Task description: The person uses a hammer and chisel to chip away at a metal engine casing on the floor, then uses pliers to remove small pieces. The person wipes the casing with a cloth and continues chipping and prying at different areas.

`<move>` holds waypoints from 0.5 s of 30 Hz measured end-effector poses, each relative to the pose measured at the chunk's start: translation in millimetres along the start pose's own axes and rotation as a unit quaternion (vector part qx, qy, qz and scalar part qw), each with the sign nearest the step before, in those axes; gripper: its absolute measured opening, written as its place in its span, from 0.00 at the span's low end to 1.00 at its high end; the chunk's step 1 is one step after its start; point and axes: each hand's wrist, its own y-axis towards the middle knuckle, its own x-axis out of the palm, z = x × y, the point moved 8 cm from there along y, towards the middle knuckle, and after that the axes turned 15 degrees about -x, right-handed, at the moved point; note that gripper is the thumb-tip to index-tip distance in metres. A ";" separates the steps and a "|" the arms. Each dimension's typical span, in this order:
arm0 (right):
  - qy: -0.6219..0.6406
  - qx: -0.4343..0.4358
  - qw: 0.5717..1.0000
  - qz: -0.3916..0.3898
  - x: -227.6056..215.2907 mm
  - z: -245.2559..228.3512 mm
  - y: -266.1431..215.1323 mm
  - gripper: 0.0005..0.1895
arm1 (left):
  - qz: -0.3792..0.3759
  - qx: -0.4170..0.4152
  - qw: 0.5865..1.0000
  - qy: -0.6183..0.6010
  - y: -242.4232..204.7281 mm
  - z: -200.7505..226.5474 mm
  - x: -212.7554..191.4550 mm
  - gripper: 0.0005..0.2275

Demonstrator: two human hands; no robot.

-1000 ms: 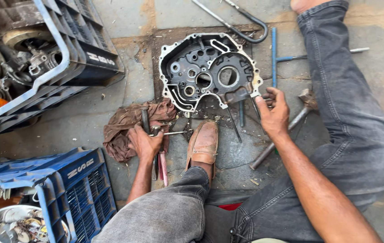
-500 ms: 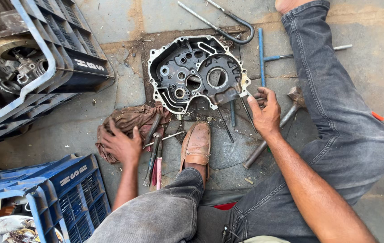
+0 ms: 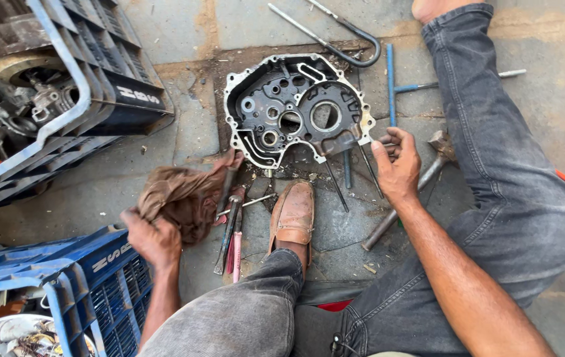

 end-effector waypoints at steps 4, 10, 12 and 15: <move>0.016 -0.043 0.999 0.016 -0.8 -22.9 0.7 0.21 | 0.168 0.258 0.950 0.055 -11.9 75.6 -79.9 0.08; -0.020 -0.201 0.979 -0.036 19.1 -101.4 -9.2 0.13 | 0.022 0.285 0.932 -0.221 -16.5 188.1 -156.2 0.14; 0.006 -0.252 0.964 -0.079 44.8 -129.4 -19.2 0.12 | 0.001 0.287 0.928 -0.240 -24.2 230.6 -166.2 0.14; 0.122 -0.284 0.932 -0.190 97.7 -164.8 -37.9 0.15 | -0.050 0.259 0.937 -0.230 -29.4 277.6 -164.0 0.14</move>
